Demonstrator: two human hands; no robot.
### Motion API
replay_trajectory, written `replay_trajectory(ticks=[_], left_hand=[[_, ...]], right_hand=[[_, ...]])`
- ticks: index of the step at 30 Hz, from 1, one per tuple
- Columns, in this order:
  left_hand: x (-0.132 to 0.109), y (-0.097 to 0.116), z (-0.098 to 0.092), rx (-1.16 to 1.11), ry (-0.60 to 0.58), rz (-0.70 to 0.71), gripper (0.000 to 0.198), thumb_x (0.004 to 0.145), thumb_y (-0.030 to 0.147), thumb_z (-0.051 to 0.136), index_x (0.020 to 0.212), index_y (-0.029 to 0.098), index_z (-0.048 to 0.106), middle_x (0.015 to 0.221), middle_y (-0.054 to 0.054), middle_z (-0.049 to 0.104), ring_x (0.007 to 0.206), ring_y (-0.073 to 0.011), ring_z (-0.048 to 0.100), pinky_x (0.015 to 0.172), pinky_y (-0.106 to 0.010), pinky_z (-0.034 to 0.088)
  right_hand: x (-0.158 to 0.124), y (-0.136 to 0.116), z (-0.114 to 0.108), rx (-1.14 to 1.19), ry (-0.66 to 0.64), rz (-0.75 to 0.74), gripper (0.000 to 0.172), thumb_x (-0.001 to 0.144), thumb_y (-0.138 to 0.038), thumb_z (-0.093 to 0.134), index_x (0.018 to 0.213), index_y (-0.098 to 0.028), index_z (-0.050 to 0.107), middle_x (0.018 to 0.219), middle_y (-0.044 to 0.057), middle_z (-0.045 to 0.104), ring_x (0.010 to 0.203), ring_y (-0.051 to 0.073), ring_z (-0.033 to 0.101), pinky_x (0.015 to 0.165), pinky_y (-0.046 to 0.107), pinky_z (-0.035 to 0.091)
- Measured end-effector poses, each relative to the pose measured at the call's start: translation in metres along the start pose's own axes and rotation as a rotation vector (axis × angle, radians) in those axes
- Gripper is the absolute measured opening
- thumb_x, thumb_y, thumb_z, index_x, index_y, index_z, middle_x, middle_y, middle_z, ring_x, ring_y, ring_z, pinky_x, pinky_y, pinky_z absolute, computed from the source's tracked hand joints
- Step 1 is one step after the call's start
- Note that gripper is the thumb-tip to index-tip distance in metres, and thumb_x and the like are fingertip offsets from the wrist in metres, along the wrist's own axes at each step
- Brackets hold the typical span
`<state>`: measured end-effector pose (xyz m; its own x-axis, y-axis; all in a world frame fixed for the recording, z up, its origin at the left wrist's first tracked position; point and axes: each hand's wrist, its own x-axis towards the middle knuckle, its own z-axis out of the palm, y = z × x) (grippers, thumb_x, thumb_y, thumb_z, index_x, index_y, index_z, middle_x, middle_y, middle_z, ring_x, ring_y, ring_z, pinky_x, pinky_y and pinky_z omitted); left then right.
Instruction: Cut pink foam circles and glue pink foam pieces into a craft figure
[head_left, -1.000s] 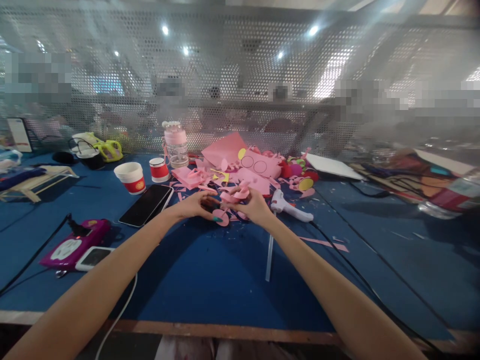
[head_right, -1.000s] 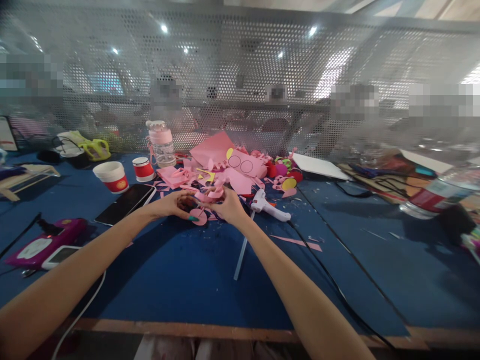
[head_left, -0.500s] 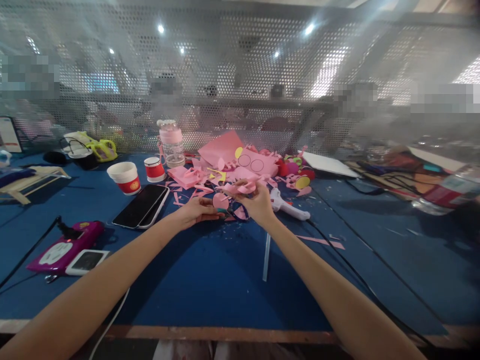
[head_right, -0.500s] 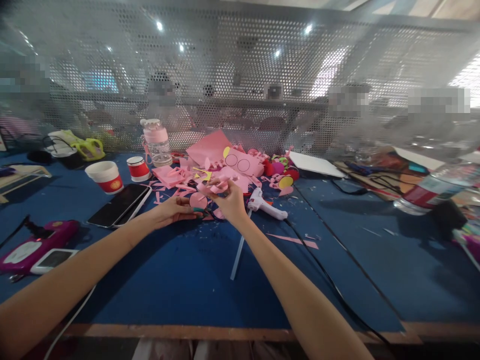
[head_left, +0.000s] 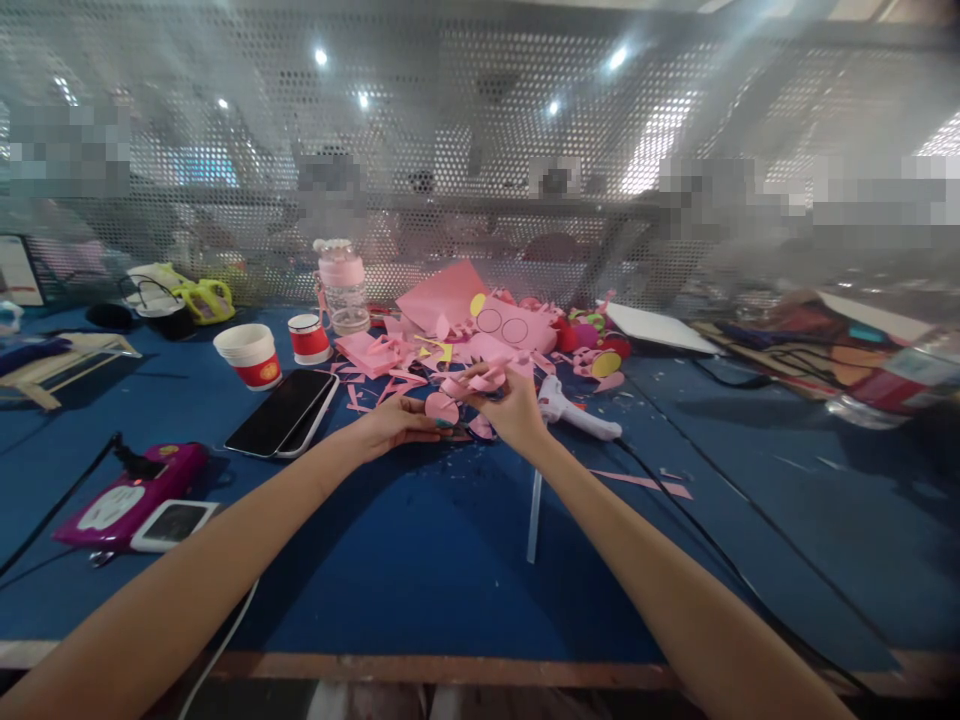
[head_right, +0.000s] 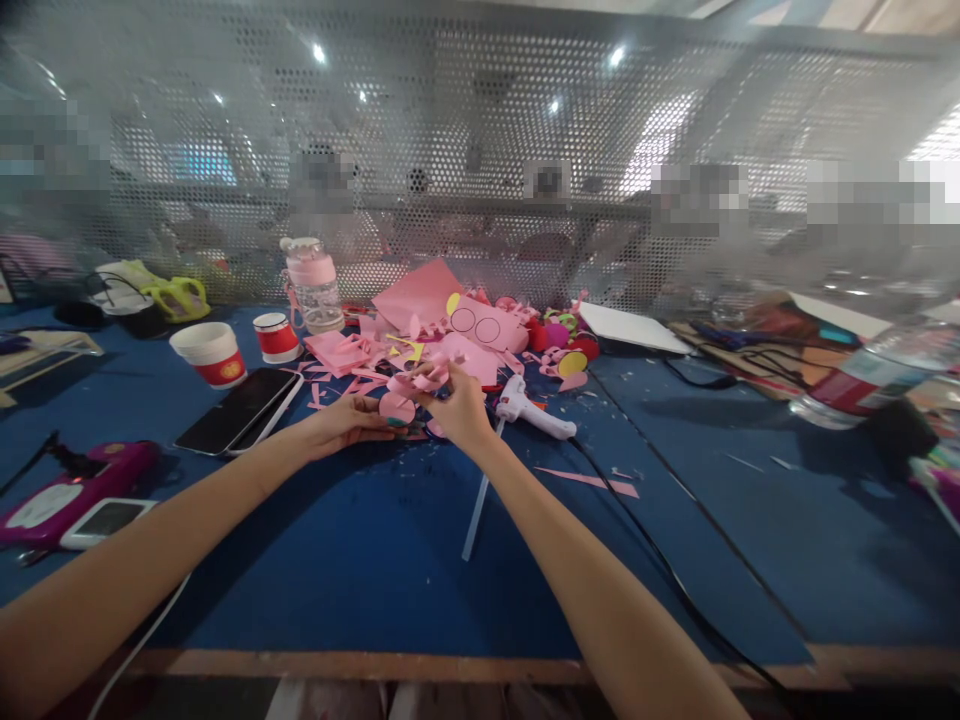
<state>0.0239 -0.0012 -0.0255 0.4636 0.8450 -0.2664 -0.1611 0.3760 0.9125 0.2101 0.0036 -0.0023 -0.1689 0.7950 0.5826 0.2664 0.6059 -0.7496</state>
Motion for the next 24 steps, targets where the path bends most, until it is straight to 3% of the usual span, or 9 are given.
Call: replay_trajectory(ticks=[11,17,20,24], left_hand=[[-0.002,0.001,0.001,0.016,-0.005,0.027,0.03,0.054,0.018,0.079,0.079,0.007,0.067,0.079,-0.011,0.071,0.084,-0.0207,0.067,0.085,-0.032,0.049],[-0.004,0.001,0.004,0.024,0.027,0.016,0.028,0.057,0.02,0.078,0.08,0.008,0.066,0.086,-0.012,0.071,0.086,-0.0212,0.067,0.084,-0.032,0.049],[-0.003,0.001,0.004,0.038,0.019,0.016,0.034,0.055,0.02,0.079,0.084,0.008,0.067,0.087,-0.013,0.071,0.086,-0.0224,0.067,0.084,-0.032,0.049],[-0.004,0.002,0.006,0.078,0.006,0.012,0.042,0.057,0.024,0.079,0.093,0.008,0.066,0.09,-0.014,0.071,0.085,-0.0221,0.067,0.083,-0.032,0.049]], right_hand=[[-0.003,-0.001,0.004,-0.003,-0.033,0.0,0.027,0.064,-0.043,0.071,0.07,-0.019,0.06,0.083,0.006,0.068,0.081,0.022,0.063,0.071,0.033,0.051],[0.0,0.003,0.01,0.159,0.123,0.1,0.042,0.056,-0.042,0.076,0.087,-0.02,0.057,0.094,0.006,0.067,0.088,0.022,0.063,0.08,0.036,0.052],[0.001,0.006,0.015,0.286,0.139,0.167,0.039,0.053,-0.045,0.076,0.075,-0.02,0.056,0.084,0.005,0.069,0.083,0.022,0.065,0.077,0.036,0.053],[0.0,0.012,0.019,0.404,0.066,0.26,0.04,0.048,-0.044,0.079,0.071,-0.019,0.058,0.071,0.003,0.069,0.074,0.023,0.066,0.07,0.037,0.055]])
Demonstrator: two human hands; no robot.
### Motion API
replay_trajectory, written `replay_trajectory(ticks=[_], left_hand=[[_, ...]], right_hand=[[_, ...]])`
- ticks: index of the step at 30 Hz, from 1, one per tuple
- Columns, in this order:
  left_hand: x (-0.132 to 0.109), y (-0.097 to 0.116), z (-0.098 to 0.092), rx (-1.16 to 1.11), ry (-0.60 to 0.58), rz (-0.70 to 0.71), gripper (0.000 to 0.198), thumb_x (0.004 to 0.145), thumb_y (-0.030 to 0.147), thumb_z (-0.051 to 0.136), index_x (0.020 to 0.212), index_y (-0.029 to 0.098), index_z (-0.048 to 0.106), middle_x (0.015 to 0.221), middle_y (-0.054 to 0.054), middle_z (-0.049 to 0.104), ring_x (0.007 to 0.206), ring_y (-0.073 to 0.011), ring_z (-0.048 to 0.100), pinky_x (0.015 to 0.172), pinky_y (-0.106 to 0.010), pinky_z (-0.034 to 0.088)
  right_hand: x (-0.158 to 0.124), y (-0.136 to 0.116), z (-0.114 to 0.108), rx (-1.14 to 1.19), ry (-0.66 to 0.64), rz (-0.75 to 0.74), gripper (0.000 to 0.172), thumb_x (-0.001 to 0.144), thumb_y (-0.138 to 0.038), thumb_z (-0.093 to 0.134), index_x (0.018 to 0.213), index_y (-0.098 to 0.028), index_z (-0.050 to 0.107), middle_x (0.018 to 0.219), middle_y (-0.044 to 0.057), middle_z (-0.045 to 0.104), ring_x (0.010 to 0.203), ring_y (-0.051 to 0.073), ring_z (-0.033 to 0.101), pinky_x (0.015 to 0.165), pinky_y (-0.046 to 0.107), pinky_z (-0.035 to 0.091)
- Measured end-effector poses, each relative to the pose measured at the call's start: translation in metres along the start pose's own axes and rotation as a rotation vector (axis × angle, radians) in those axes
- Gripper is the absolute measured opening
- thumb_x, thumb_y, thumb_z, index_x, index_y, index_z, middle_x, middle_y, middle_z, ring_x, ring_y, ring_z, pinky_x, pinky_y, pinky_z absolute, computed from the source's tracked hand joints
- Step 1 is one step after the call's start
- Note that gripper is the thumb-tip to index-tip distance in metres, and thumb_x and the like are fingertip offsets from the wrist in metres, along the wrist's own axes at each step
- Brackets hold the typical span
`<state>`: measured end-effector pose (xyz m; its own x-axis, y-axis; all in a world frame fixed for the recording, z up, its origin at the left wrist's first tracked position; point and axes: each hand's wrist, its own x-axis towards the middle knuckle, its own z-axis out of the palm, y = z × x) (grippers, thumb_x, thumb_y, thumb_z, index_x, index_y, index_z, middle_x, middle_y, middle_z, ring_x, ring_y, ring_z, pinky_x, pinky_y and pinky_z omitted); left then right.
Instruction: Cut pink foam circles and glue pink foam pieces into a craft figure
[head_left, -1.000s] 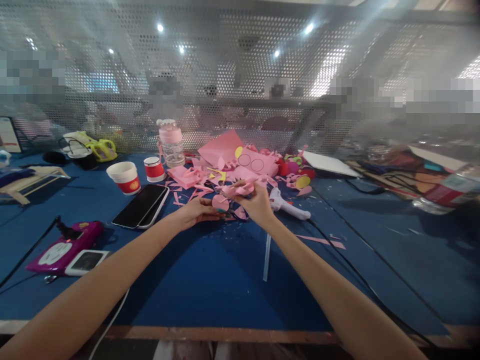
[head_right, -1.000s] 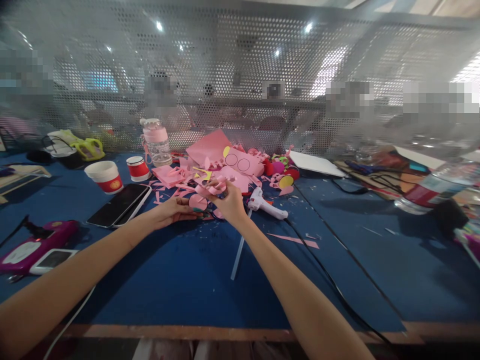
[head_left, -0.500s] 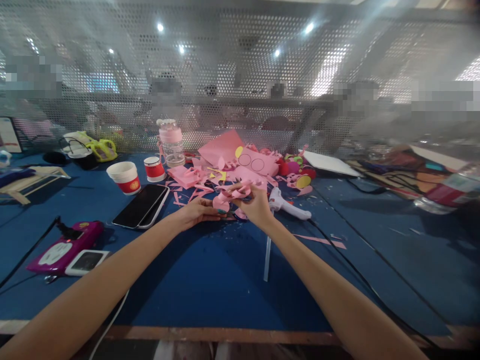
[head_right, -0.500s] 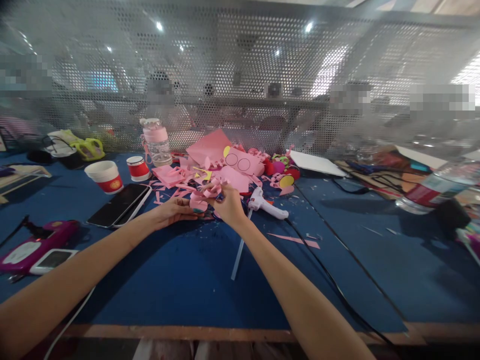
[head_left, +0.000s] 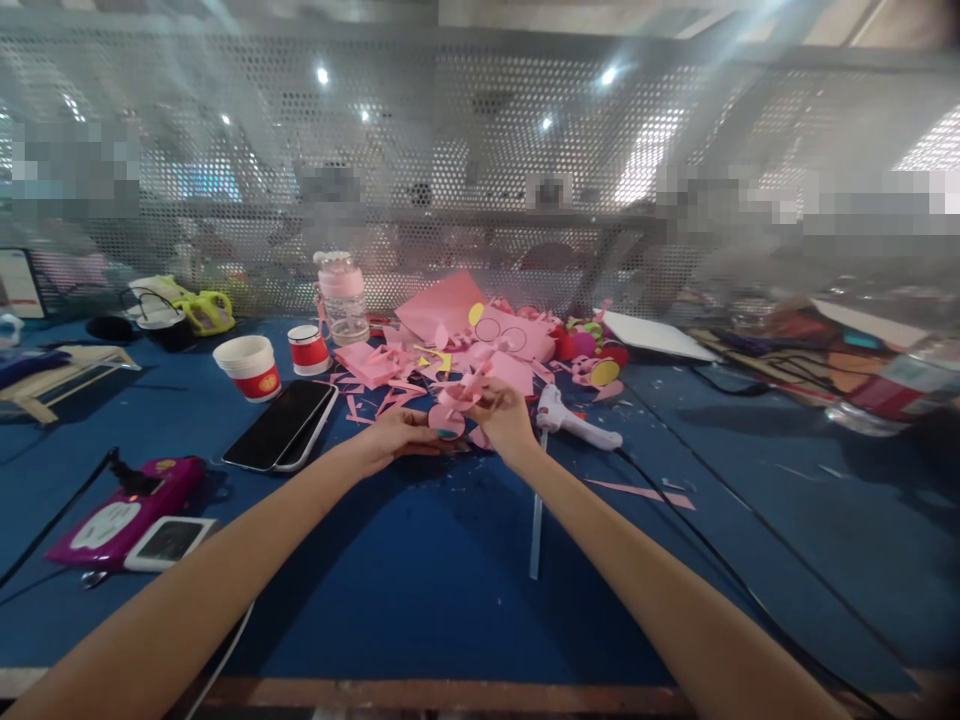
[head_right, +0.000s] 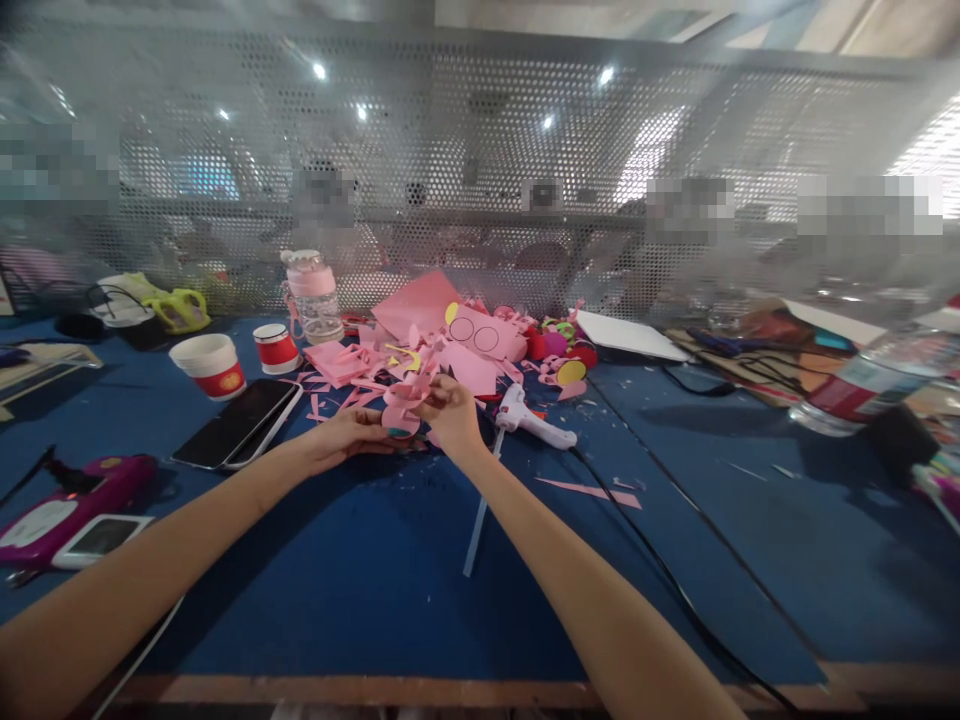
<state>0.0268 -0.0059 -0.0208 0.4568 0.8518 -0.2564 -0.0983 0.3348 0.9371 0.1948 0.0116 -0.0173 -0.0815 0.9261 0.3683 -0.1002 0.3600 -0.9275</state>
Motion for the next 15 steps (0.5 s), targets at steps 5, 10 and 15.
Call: replay_trajectory(ticks=[5,10,15], left_hand=[[-0.004,0.001,0.004,-0.031,-0.088,-0.006,0.039,0.06,0.023,0.077,0.094,0.008,0.065,0.093,-0.015,0.07,0.086,-0.022,0.067,0.084,-0.035,0.048],[-0.01,0.002,0.01,-0.112,-0.233,-0.085,0.044,0.054,0.014,0.08,0.095,0.011,0.065,0.101,-0.014,0.069,0.089,-0.0221,0.066,0.085,-0.038,0.048],[-0.009,0.001,0.01,-0.149,-0.239,-0.102,0.048,0.051,0.009,0.08,0.097,0.011,0.065,0.101,-0.013,0.069,0.091,-0.022,0.065,0.087,-0.037,0.046]], right_hand=[[-0.002,0.0,-0.001,0.015,0.02,0.066,0.037,0.048,-0.04,0.079,0.07,-0.016,0.062,0.066,0.001,0.066,0.066,0.019,0.065,0.065,0.032,0.054],[-0.004,-0.009,0.001,-0.036,0.105,0.116,0.038,0.041,-0.036,0.082,0.06,-0.016,0.057,0.058,-0.003,0.058,0.057,0.013,0.058,0.054,0.024,0.049],[-0.007,-0.017,0.004,-0.034,0.075,0.132,0.038,0.04,-0.037,0.081,0.059,-0.017,0.055,0.057,-0.003,0.055,0.051,0.01,0.052,0.047,0.022,0.045]])
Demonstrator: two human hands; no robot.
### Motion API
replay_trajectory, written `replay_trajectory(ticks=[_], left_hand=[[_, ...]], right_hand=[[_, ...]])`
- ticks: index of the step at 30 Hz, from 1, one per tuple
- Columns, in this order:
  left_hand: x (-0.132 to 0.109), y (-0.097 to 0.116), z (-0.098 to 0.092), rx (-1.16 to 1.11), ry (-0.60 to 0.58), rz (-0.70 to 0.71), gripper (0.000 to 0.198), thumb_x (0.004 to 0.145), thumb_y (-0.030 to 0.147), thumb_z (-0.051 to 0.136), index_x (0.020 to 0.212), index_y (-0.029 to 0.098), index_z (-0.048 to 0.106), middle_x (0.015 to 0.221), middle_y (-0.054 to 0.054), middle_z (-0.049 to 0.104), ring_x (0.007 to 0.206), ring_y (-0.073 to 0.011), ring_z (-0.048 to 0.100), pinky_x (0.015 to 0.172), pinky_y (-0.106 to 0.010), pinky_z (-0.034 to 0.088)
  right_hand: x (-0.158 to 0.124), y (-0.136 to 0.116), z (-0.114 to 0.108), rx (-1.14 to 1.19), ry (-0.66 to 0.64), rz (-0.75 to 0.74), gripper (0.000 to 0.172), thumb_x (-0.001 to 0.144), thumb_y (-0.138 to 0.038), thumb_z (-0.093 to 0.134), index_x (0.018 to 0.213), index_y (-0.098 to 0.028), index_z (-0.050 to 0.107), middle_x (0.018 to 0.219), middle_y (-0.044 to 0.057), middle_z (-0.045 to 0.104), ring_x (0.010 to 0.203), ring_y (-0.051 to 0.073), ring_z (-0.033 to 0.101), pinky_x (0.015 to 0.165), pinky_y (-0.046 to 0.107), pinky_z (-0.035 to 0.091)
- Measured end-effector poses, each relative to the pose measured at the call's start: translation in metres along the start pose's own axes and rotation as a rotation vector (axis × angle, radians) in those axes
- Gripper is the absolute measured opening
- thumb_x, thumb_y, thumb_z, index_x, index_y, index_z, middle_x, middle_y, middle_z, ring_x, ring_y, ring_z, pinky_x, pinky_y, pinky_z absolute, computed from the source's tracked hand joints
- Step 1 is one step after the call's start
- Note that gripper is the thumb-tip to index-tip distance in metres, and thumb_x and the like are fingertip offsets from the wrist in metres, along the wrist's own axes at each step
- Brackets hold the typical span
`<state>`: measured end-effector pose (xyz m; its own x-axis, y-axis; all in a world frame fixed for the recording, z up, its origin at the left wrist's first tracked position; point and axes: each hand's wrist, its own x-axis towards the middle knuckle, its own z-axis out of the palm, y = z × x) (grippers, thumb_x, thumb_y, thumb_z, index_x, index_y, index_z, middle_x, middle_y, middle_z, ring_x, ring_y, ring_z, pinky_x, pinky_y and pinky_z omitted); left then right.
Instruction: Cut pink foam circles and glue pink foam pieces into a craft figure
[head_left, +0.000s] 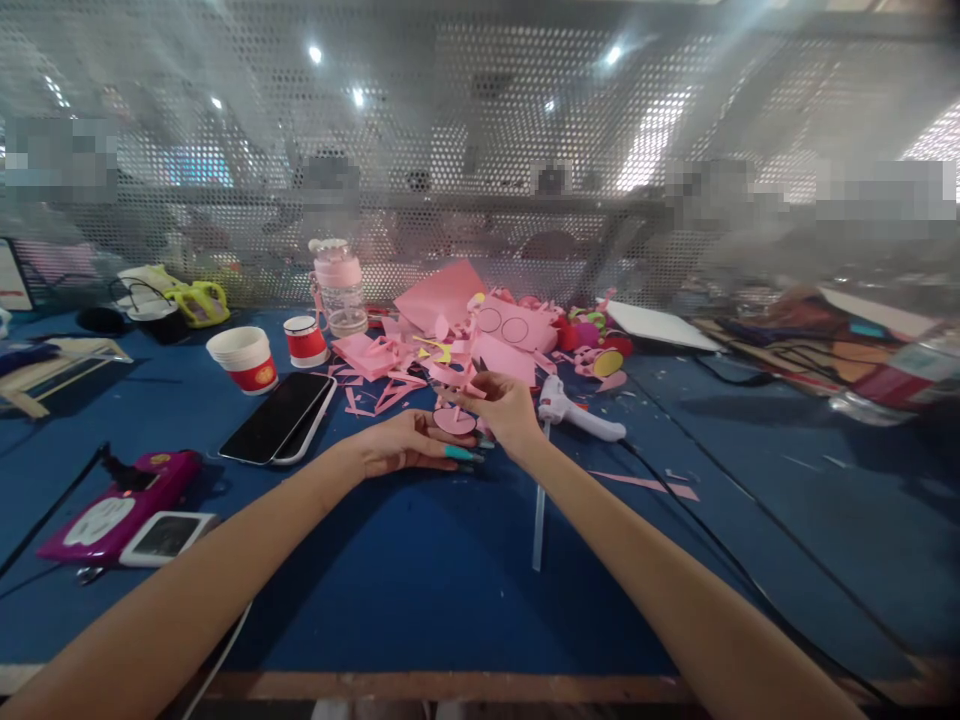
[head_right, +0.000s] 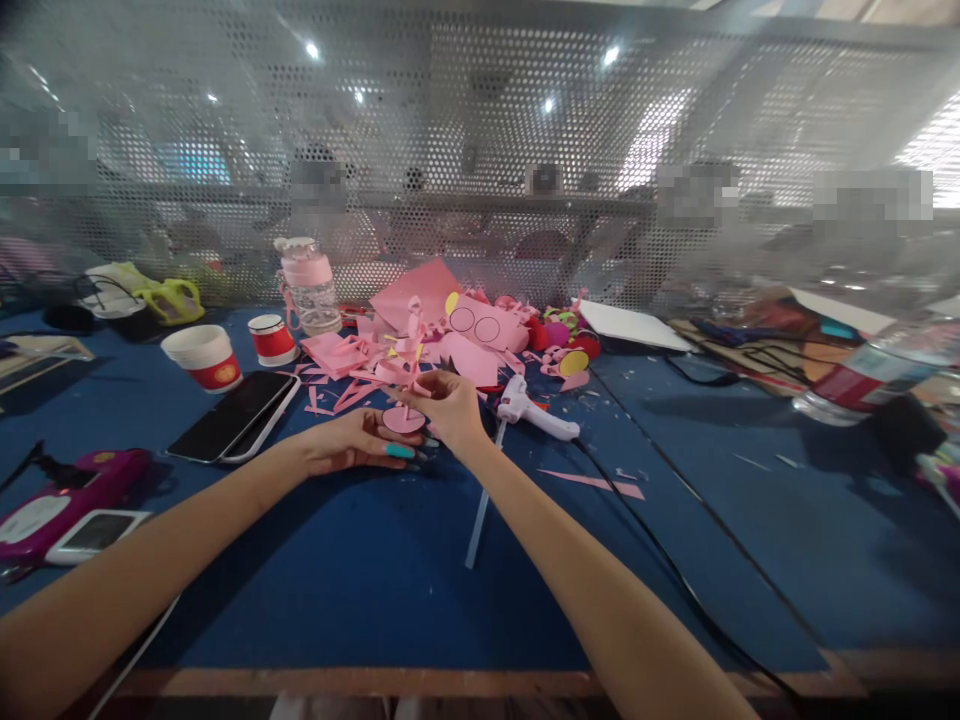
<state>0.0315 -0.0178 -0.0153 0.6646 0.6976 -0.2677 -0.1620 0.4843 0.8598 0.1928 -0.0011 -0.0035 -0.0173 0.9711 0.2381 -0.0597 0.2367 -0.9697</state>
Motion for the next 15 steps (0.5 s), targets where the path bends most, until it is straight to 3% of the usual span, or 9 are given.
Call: replay_trajectory(ticks=[4,9,15], left_hand=[[0.0014,-0.0011,-0.0028,-0.027,0.0,-0.002,0.046,0.051,0.007,0.079,0.095,0.012,0.066,0.095,-0.011,0.071,0.089,-0.0209,0.066,0.089,-0.037,0.046],[0.0031,-0.0022,-0.0035,0.079,0.027,0.029,0.044,0.054,0.013,0.079,0.096,0.01,0.065,0.098,-0.013,0.069,0.09,-0.0213,0.065,0.086,-0.037,0.048],[0.0099,-0.0023,-0.0034,0.375,0.43,0.528,0.06,0.051,0.018,0.079,0.107,0.017,0.058,0.117,-0.011,0.058,0.104,-0.0222,0.057,0.088,-0.038,0.046]], right_hand=[[-0.0002,0.0001,-0.0003,-0.03,-0.021,-0.014,0.038,0.041,-0.038,0.081,0.059,-0.017,0.054,0.055,-0.004,0.053,0.046,0.008,0.048,0.039,0.021,0.039],[0.0014,0.0048,-0.0026,-0.109,-0.032,-0.057,0.035,0.047,-0.04,0.078,0.061,-0.017,0.056,0.057,-0.002,0.056,0.048,0.009,0.049,0.042,0.022,0.039],[0.0023,0.0067,-0.0097,-0.392,0.04,-0.258,0.021,0.061,-0.027,0.068,0.076,-0.014,0.061,0.062,0.003,0.064,0.058,0.015,0.06,0.058,0.026,0.046]])
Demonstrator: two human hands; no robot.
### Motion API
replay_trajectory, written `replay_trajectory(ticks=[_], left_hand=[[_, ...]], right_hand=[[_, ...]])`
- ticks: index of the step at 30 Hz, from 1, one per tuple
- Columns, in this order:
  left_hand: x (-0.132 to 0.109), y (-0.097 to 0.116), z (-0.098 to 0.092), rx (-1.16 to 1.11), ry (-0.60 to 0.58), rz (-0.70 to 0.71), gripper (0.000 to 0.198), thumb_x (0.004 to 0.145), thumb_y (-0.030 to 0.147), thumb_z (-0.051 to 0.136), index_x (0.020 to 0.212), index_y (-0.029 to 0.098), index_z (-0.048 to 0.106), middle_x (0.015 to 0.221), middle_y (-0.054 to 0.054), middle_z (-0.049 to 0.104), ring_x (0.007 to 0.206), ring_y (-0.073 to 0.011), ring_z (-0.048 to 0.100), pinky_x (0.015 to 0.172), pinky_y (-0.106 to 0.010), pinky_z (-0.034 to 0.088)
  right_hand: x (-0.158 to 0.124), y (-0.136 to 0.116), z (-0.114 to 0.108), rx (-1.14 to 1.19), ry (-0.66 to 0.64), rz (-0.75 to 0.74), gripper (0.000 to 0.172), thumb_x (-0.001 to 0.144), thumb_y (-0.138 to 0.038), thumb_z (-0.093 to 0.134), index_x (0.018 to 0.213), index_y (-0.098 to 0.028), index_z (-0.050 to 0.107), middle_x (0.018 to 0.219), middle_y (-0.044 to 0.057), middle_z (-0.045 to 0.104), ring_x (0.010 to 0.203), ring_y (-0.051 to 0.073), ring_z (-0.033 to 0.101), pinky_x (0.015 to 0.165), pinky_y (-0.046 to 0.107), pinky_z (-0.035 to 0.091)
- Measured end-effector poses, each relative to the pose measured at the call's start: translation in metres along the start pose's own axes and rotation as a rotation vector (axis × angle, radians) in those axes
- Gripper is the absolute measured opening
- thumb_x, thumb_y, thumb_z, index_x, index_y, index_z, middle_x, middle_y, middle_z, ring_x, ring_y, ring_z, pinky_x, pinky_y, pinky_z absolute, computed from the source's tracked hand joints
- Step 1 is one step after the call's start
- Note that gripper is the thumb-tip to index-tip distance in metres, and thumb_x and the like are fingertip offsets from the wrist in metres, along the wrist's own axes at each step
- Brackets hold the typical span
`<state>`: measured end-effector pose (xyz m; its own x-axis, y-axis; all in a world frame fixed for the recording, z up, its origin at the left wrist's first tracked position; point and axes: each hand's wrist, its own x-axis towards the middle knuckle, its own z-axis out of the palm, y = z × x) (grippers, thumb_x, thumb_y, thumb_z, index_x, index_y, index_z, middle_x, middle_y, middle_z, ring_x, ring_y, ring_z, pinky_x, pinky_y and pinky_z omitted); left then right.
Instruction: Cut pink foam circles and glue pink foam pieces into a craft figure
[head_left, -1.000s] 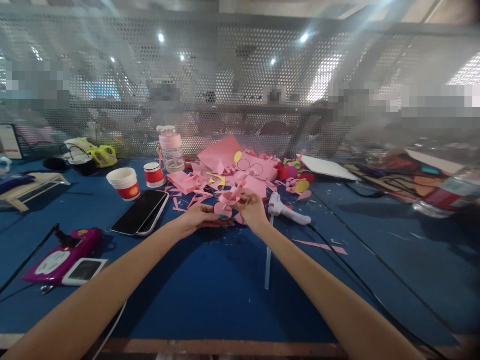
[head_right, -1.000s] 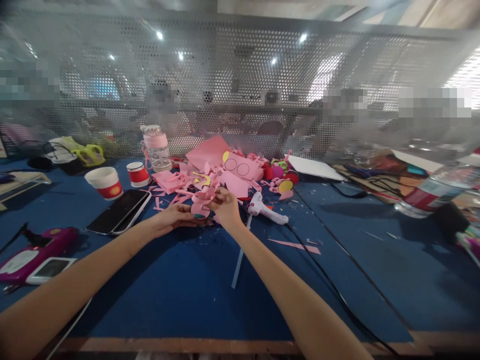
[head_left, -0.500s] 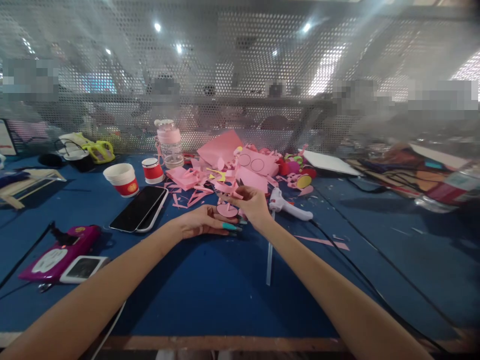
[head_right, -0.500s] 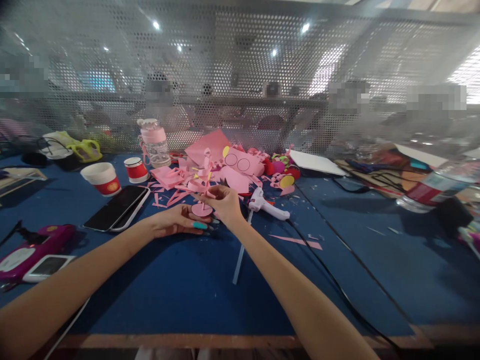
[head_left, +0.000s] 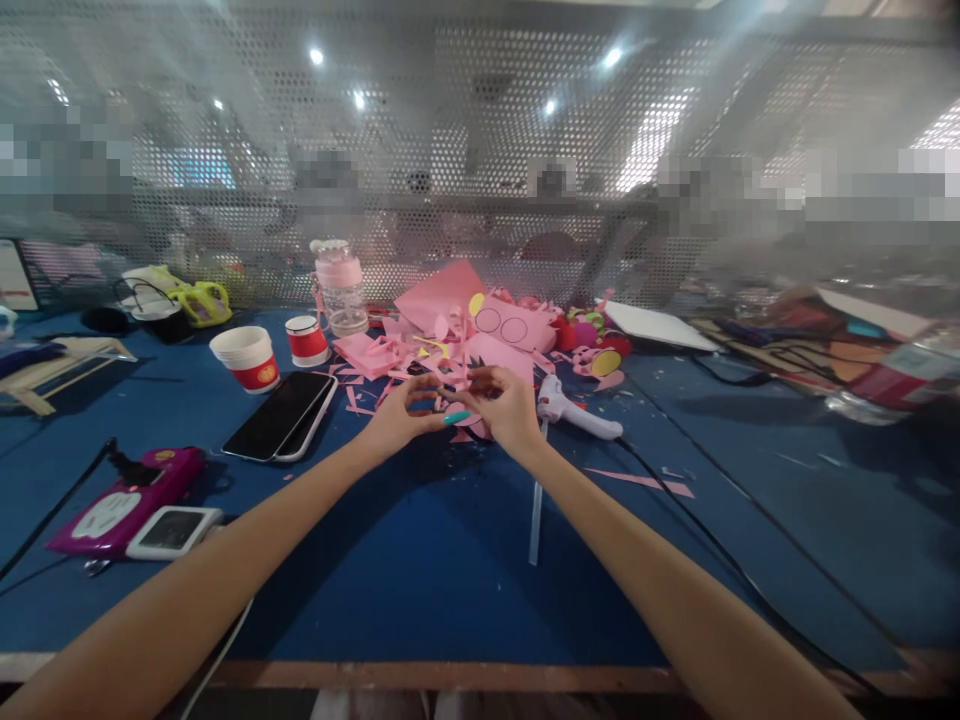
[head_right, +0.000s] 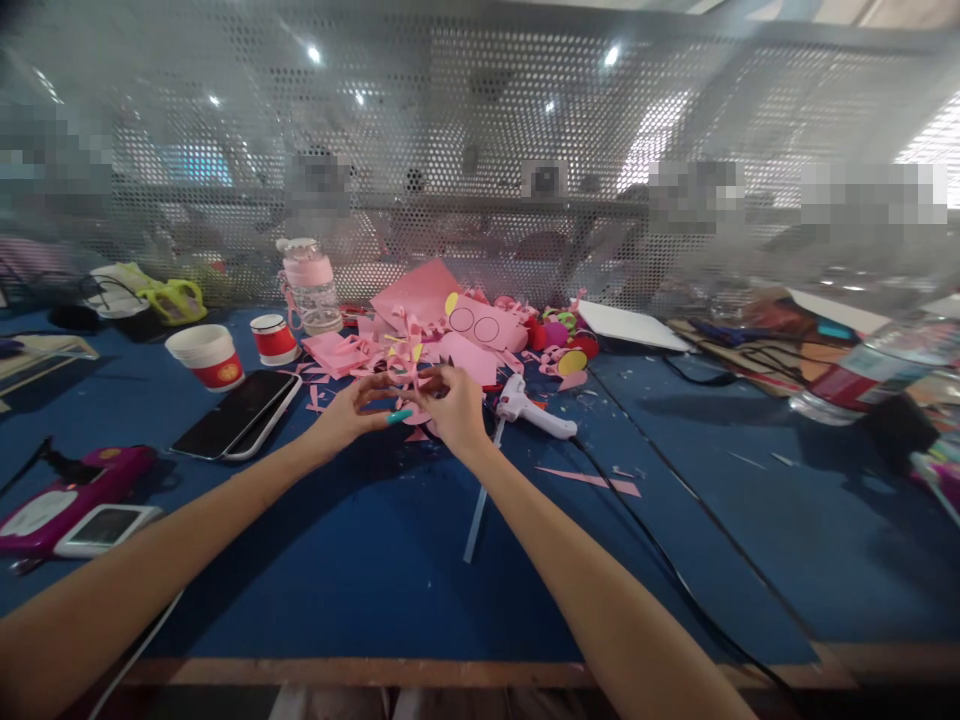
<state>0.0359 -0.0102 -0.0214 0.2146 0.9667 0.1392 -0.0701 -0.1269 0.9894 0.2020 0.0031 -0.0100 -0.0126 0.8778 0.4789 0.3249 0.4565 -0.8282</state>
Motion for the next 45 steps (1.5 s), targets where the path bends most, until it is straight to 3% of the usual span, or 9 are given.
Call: replay_trajectory(ticks=[4,10,14,19,23,27,35,40,45], left_hand=[[0.001,-0.003,0.003,0.033,0.047,0.07,0.046,0.056,0.031,0.076,0.097,0.014,0.064,0.102,-0.01,0.065,0.096,-0.0215,0.059,0.087,-0.037,0.045],[0.002,-0.013,0.004,-0.176,0.002,-0.076,0.041,0.051,0.032,0.08,0.086,0.013,0.07,0.082,-0.005,0.069,0.079,-0.0161,0.062,0.081,-0.031,0.045],[0.003,-0.01,0.0,-0.289,-0.035,-0.143,0.041,0.048,0.03,0.082,0.084,0.015,0.07,0.076,-0.004,0.07,0.073,-0.0135,0.062,0.077,-0.028,0.046],[0.002,-0.007,-0.001,-0.172,-0.152,-0.11,0.039,0.054,0.029,0.079,0.088,0.014,0.07,0.09,-0.007,0.071,0.093,-0.0197,0.062,0.092,-0.033,0.042],[0.002,-0.009,0.0,-0.164,-0.159,-0.119,0.042,0.053,0.029,0.08,0.091,0.015,0.069,0.096,-0.007,0.071,0.101,-0.022,0.061,0.096,-0.035,0.04],[0.002,-0.007,0.0,-0.164,-0.117,-0.142,0.044,0.05,0.026,0.081,0.09,0.014,0.068,0.09,-0.007,0.072,0.093,-0.0212,0.065,0.094,-0.035,0.043],[0.001,-0.004,0.0,-0.089,-0.055,-0.044,0.041,0.05,0.026,0.08,0.086,0.01,0.068,0.081,-0.009,0.073,0.075,-0.0202,0.067,0.077,-0.032,0.051],[0.001,-0.004,0.002,-0.053,-0.032,-0.048,0.032,0.049,0.023,0.079,0.076,0.01,0.068,0.07,-0.006,0.071,0.062,-0.0167,0.065,0.064,-0.028,0.051],[0.002,-0.002,0.002,-0.112,0.021,-0.045,0.027,0.047,0.018,0.076,0.071,0.011,0.066,0.058,-0.001,0.067,0.055,-0.0145,0.062,0.062,-0.028,0.049]], right_hand=[[-0.004,-0.004,0.002,-0.115,-0.022,-0.013,0.033,0.06,-0.012,0.062,0.092,-0.015,0.055,0.061,0.0,0.065,0.06,0.016,0.063,0.06,0.026,0.046],[-0.01,-0.01,0.008,-0.175,-0.029,-0.051,0.057,0.057,-0.005,0.061,0.11,-0.016,0.045,0.061,-0.002,0.065,0.062,0.017,0.064,0.061,0.026,0.048],[-0.008,-0.008,0.006,-0.057,-0.024,0.006,0.055,0.058,-0.013,0.067,0.108,-0.018,0.045,0.062,-0.001,0.066,0.067,0.019,0.065,0.062,0.028,0.049],[-0.006,-0.004,0.008,0.089,-0.037,0.093,0.047,0.058,-0.023,0.07,0.1,-0.015,0.05,0.052,-0.005,0.059,0.053,0.015,0.059,0.054,0.026,0.046],[-0.006,-0.005,0.013,0.242,-0.056,0.25,0.044,0.056,-0.029,0.07,0.094,-0.016,0.051,0.056,-0.006,0.058,0.048,0.012,0.055,0.046,0.022,0.043],[-0.007,-0.004,0.015,0.304,-0.089,0.294,0.043,0.057,-0.027,0.07,0.095,-0.017,0.053,0.057,-0.006,0.058,0.047,0.011,0.056,0.045,0.021,0.043],[-0.012,-0.002,0.02,0.381,-0.186,0.327,0.045,0.055,-0.021,0.07,0.097,-0.018,0.056,0.064,-0.003,0.062,0.058,0.014,0.062,0.052,0.024,0.048],[-0.012,-0.003,0.02,0.343,-0.242,0.262,0.043,0.06,-0.032,0.071,0.096,-0.015,0.055,0.051,-0.007,0.055,0.053,0.014,0.06,0.052,0.024,0.047],[0.001,-0.002,0.002,0.11,-0.187,0.062,0.042,0.067,-0.039,0.066,0.1,-0.016,0.053,0.074,0.002,0.067,0.069,0.016,0.063,0.063,0.026,0.047]])
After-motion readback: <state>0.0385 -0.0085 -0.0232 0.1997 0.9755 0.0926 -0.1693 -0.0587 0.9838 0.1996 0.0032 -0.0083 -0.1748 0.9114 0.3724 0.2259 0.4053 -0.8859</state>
